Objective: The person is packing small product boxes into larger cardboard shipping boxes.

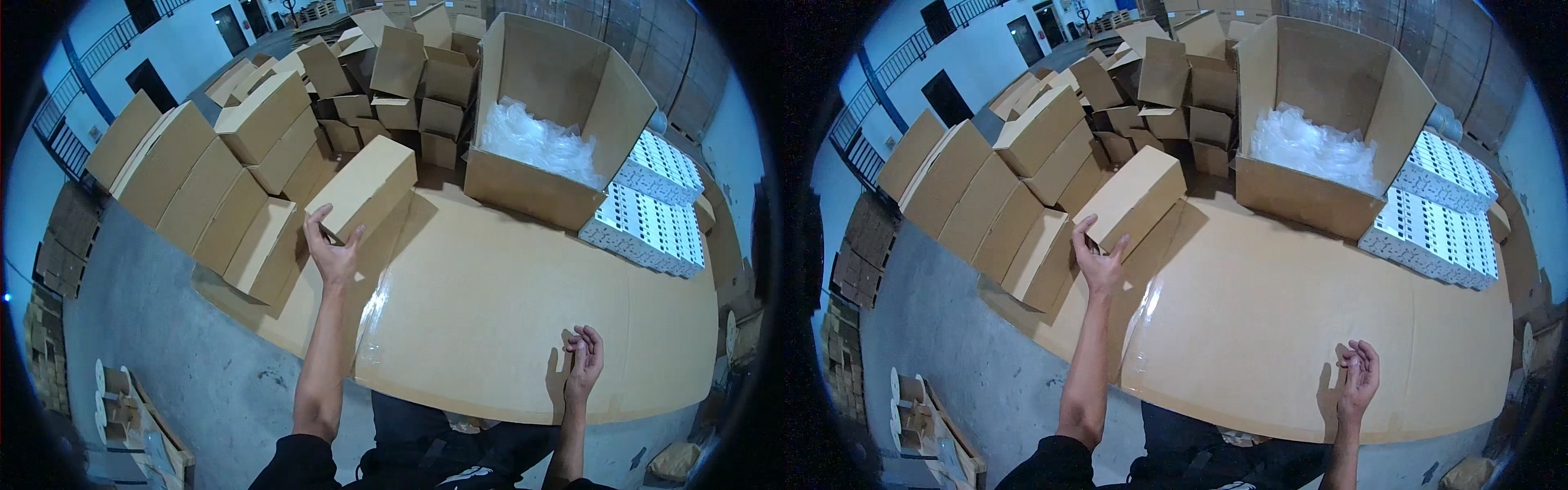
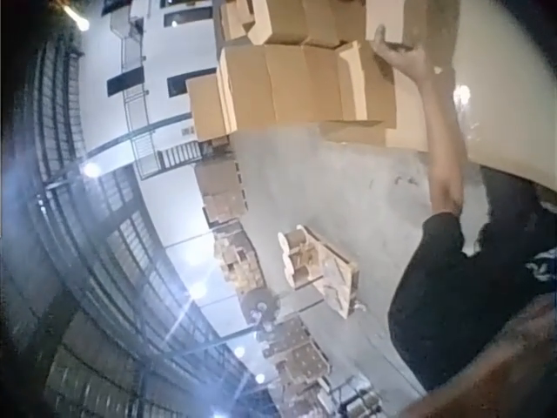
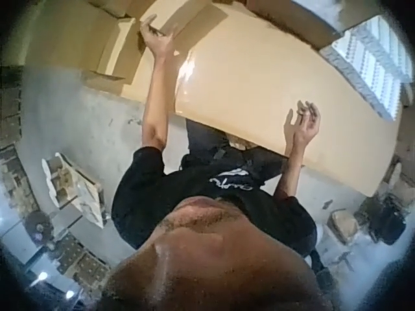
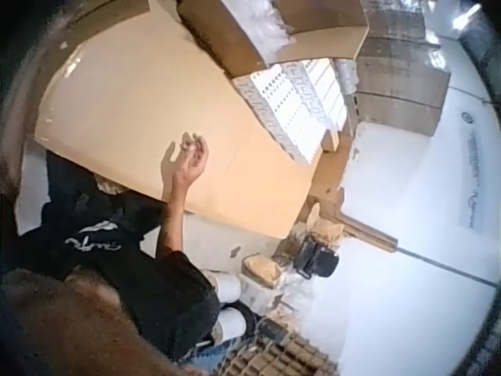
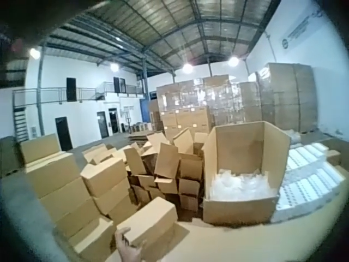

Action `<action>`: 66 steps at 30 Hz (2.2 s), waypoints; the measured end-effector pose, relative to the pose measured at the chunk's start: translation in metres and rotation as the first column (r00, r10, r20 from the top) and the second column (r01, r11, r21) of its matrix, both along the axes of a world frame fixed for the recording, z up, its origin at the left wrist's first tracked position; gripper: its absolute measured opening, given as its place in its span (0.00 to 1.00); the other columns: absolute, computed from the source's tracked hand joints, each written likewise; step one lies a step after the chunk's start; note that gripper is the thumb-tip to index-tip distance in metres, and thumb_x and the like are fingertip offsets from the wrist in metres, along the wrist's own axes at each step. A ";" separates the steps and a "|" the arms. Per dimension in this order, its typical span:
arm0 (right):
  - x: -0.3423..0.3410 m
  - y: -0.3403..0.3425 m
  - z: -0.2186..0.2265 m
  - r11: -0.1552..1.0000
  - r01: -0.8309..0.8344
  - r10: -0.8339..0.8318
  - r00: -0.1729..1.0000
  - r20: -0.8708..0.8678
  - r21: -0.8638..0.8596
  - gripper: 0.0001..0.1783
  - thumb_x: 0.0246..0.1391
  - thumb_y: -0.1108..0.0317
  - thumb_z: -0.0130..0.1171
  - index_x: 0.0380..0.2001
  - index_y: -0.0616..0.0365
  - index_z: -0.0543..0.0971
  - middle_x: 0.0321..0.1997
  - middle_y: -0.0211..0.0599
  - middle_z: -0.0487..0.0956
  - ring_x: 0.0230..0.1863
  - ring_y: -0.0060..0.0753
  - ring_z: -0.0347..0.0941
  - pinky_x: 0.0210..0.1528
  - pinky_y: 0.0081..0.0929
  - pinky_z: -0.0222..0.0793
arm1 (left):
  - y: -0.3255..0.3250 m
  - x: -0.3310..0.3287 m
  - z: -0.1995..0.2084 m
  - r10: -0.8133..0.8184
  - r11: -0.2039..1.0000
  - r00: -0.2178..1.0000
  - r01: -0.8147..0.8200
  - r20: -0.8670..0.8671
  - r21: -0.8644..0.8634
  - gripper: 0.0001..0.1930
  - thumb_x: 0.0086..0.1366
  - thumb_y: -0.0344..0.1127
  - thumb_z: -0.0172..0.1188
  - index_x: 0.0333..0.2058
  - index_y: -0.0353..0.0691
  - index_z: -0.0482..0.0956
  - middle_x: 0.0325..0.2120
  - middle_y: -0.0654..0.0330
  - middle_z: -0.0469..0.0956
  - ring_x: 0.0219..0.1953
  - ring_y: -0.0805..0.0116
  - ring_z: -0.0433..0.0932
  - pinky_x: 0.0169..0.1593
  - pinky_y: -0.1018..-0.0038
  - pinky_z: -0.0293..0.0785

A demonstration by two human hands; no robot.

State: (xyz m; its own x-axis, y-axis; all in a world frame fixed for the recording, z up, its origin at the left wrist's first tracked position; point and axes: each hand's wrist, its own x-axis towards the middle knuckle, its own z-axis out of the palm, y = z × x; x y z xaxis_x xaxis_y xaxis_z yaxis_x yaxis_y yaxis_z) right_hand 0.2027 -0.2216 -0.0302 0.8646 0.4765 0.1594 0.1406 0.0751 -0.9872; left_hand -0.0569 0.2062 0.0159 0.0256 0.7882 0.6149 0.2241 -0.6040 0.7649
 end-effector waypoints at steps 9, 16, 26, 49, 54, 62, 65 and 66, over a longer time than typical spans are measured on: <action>-0.004 0.001 0.003 1.000 0.003 -0.003 1.000 0.007 -0.005 0.15 0.69 0.74 0.49 0.56 0.67 0.71 0.52 0.45 0.77 0.44 0.25 0.73 0.47 0.24 0.73 | 0.041 0.010 -0.006 0.260 0.966 0.962 -0.258 -0.078 0.032 0.36 0.47 0.27 0.78 0.55 0.42 0.70 0.56 0.51 0.69 0.66 0.44 0.61 0.70 0.54 0.56; -0.006 -0.001 0.003 0.999 0.024 -0.024 1.000 -0.002 -0.037 0.14 0.70 0.72 0.49 0.54 0.68 0.73 0.49 0.44 0.78 0.43 0.25 0.73 0.46 0.25 0.74 | 0.048 0.041 -0.016 0.377 0.923 0.923 -0.381 -0.076 -0.056 0.34 0.52 0.30 0.76 0.56 0.47 0.69 0.66 0.36 0.53 0.70 0.35 0.55 0.68 0.51 0.59; -0.007 0.001 0.009 0.997 0.045 -0.047 0.999 -0.015 -0.069 0.13 0.70 0.72 0.49 0.53 0.68 0.73 0.48 0.44 0.79 0.43 0.25 0.74 0.45 0.22 0.74 | 0.048 0.070 -0.002 0.414 0.897 0.669 -0.182 -0.618 0.403 0.26 0.60 0.29 0.62 0.58 0.50 0.72 0.72 0.53 0.49 0.72 0.37 0.51 0.71 0.38 0.46; -0.006 -0.006 0.002 0.997 0.051 -0.053 0.998 -0.029 -0.066 0.13 0.68 0.73 0.51 0.52 0.69 0.73 0.43 0.43 0.80 0.36 0.21 0.72 0.44 0.21 0.72 | 0.162 0.050 0.004 0.309 0.938 -0.011 -0.161 -0.951 0.307 0.26 0.72 0.40 0.52 0.67 0.67 0.67 0.75 0.54 0.42 0.69 0.29 0.53 0.67 0.37 0.53; -0.010 -0.001 0.006 0.996 0.049 -0.052 0.998 -0.031 -0.072 0.13 0.68 0.73 0.51 0.52 0.68 0.73 0.43 0.42 0.80 0.37 0.21 0.72 0.44 0.21 0.71 | 0.163 0.043 0.001 0.351 0.924 -0.030 -0.150 -0.936 0.352 0.26 0.71 0.42 0.52 0.67 0.68 0.66 0.75 0.55 0.41 0.69 0.29 0.54 0.67 0.38 0.54; -0.006 -0.004 0.003 0.997 0.061 -0.064 0.997 -0.053 -0.050 0.12 0.67 0.74 0.52 0.50 0.69 0.74 0.42 0.45 0.80 0.39 0.24 0.75 0.45 0.22 0.73 | 0.165 0.047 0.005 0.350 0.931 -0.006 -0.108 -0.937 0.349 0.27 0.68 0.40 0.56 0.66 0.64 0.69 0.75 0.53 0.42 0.69 0.30 0.53 0.66 0.37 0.54; -0.005 -0.003 0.004 0.994 0.008 -0.008 1.000 -0.001 -0.107 0.12 0.69 0.74 0.50 0.51 0.67 0.74 0.43 0.42 0.80 0.39 0.22 0.74 0.43 0.20 0.72 | 0.165 0.041 0.012 0.243 0.966 0.063 -0.108 -0.968 0.236 0.24 0.63 0.39 0.62 0.60 0.58 0.76 0.74 0.54 0.43 0.70 0.32 0.52 0.67 0.38 0.56; -0.006 -0.002 0.005 0.995 0.009 -0.010 1.000 -0.004 -0.104 0.12 0.68 0.74 0.50 0.51 0.69 0.74 0.42 0.43 0.80 0.39 0.23 0.75 0.44 0.21 0.73 | 0.163 0.039 0.015 0.252 0.964 0.065 -0.104 -0.966 0.244 0.24 0.63 0.39 0.62 0.60 0.58 0.76 0.74 0.54 0.43 0.70 0.32 0.52 0.67 0.38 0.56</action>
State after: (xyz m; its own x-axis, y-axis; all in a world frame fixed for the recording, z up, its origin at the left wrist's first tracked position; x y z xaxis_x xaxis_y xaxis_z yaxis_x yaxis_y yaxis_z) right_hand 0.1971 -0.2237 -0.0253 0.8697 0.4822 0.1052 0.1359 -0.0293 -0.9903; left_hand -0.0179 0.3694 0.0310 0.5300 0.8183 0.2224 0.8364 -0.4613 -0.2959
